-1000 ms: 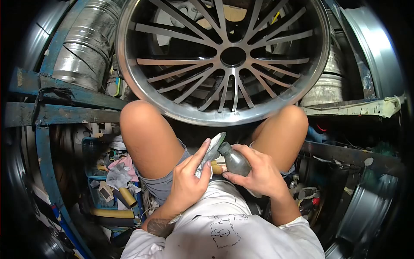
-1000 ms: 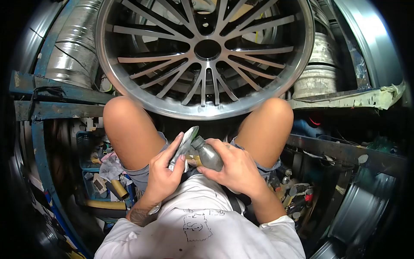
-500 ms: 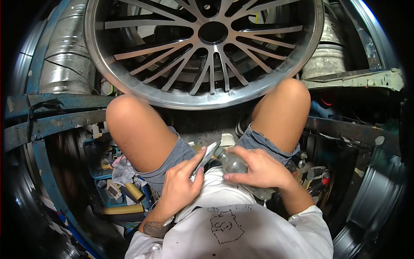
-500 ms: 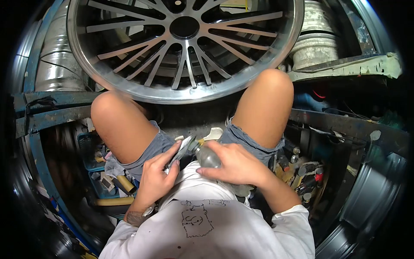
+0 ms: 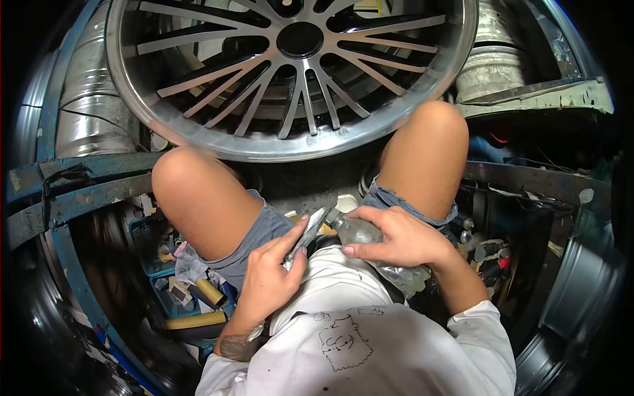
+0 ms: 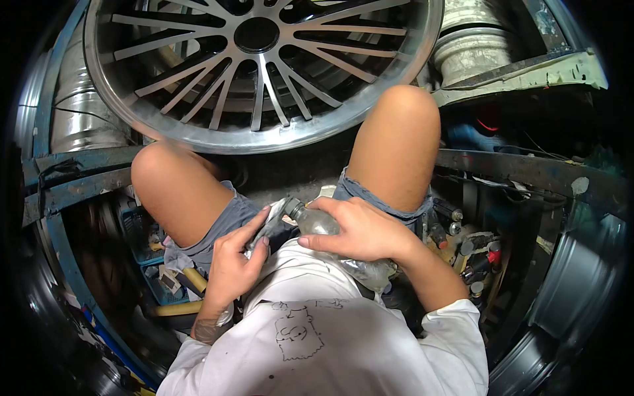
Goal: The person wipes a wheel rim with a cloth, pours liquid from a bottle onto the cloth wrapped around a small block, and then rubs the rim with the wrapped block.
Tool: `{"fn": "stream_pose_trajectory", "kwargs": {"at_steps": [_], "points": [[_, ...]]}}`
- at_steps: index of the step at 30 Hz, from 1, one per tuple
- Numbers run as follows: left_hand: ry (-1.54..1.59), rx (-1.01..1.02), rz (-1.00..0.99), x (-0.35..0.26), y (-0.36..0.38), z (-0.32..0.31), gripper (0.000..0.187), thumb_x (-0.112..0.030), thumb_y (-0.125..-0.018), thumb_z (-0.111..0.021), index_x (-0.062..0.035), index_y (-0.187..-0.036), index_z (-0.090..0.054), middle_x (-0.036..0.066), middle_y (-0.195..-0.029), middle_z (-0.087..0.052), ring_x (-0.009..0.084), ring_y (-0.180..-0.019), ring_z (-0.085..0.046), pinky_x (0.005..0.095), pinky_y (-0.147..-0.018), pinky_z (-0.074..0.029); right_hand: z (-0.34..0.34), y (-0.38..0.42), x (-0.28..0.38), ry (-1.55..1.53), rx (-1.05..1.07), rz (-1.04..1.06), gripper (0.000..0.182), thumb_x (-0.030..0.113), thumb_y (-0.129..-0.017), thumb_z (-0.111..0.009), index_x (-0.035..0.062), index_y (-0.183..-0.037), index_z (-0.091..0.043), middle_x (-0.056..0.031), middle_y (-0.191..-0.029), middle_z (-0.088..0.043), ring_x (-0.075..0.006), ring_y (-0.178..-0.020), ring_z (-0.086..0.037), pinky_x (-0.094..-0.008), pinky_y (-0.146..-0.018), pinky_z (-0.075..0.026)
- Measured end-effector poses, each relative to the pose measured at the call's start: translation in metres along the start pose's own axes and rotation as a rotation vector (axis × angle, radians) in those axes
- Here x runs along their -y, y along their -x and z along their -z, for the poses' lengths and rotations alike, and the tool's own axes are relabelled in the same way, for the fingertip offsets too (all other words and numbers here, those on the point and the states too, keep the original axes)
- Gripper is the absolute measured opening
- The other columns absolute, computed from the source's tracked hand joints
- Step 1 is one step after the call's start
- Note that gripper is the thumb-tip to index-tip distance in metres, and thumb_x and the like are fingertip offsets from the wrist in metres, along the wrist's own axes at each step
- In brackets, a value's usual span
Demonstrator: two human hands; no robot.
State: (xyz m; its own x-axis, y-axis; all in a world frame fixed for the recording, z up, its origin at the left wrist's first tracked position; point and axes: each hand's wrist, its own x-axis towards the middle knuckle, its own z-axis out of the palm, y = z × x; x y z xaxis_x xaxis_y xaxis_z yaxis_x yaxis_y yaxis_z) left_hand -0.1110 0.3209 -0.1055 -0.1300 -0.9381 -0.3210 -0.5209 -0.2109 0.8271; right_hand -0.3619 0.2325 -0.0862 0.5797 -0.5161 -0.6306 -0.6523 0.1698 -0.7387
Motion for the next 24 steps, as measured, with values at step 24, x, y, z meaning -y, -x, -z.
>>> {"fn": "stream_pose_trajectory", "kwargs": {"at_steps": [24], "points": [[0.462,0.164,0.164,-0.008,-0.040,-0.014,0.057,-0.015,-0.091,-0.067,0.0085,-0.141,-0.056,0.011,-0.124,-0.067,0.0139,-0.106,-0.062,0.0267,-0.093,-0.048,-0.031,0.108,-0.345,-0.830,-1.643,0.084,0.054,-0.004,-0.085,-0.078,0.0012,-0.134,-0.055,-0.0062,-0.123,-0.066,-0.0153,-0.111,-0.063,-0.0305,-0.099,-0.049]]}}
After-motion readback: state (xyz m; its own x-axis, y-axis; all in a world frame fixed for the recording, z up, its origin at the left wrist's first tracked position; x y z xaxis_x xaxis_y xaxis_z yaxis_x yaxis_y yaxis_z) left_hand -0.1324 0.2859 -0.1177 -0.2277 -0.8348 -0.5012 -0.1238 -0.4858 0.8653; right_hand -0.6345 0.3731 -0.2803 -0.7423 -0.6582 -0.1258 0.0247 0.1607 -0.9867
